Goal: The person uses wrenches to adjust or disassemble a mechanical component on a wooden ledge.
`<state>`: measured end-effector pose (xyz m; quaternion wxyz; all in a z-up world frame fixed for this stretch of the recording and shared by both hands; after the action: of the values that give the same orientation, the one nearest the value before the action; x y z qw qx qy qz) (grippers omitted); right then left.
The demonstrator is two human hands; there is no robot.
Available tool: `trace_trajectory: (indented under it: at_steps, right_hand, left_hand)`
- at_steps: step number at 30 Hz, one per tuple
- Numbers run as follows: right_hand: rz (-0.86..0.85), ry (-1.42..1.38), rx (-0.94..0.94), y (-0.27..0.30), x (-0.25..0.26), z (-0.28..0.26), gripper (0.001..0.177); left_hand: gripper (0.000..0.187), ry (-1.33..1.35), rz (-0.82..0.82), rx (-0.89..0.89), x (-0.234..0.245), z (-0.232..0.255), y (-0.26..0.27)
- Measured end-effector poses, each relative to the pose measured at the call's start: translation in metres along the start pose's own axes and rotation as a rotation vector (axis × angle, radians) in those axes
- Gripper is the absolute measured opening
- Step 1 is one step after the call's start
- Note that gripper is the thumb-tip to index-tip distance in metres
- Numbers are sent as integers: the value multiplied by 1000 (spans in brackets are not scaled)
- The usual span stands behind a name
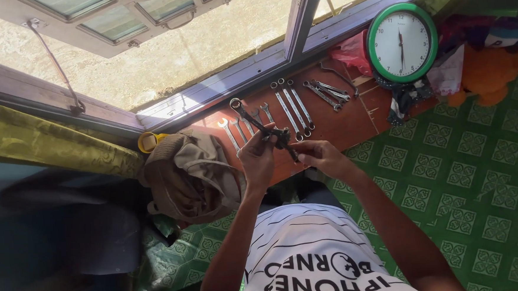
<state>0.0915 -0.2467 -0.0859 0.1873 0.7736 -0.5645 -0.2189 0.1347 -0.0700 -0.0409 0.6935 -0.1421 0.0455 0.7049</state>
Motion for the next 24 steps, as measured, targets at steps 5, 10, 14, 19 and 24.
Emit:
trace_trajectory:
  at_steps: [5, 10, 14, 19, 24]
  right_hand:
    - [270, -114, 54, 3, -1, 16, 36]
    - [340, -205, 167, 13, -5, 15, 27]
    - [393, -13, 188, 20, -1, 4, 30]
    - [382, 91, 350, 39, -8, -61, 31]
    - [393, 49, 242, 16, 8, -35, 24]
  left_hand:
    - [31, -30, -115, 0, -4, 7, 3]
    - [32, -122, -299, 28, -11, 15, 22]
    - [31, -185, -348, 94, -4, 14, 25]
    - [35, -272, -480, 186, -11, 4, 28]
    - [34, -358, -614, 165, -24, -33, 41]
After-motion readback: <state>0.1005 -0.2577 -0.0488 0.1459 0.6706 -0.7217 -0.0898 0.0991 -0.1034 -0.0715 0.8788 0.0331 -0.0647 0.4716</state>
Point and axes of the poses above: each hand's wrist, its own y-axis away from the middle knuckle, its own x-axis out of the back of the hand, z = x × y, the point moved 8 cm from there along -y, towards the middle knuckle, and after that the axes turned 11 degrees about -x, right-handed, at the moved point
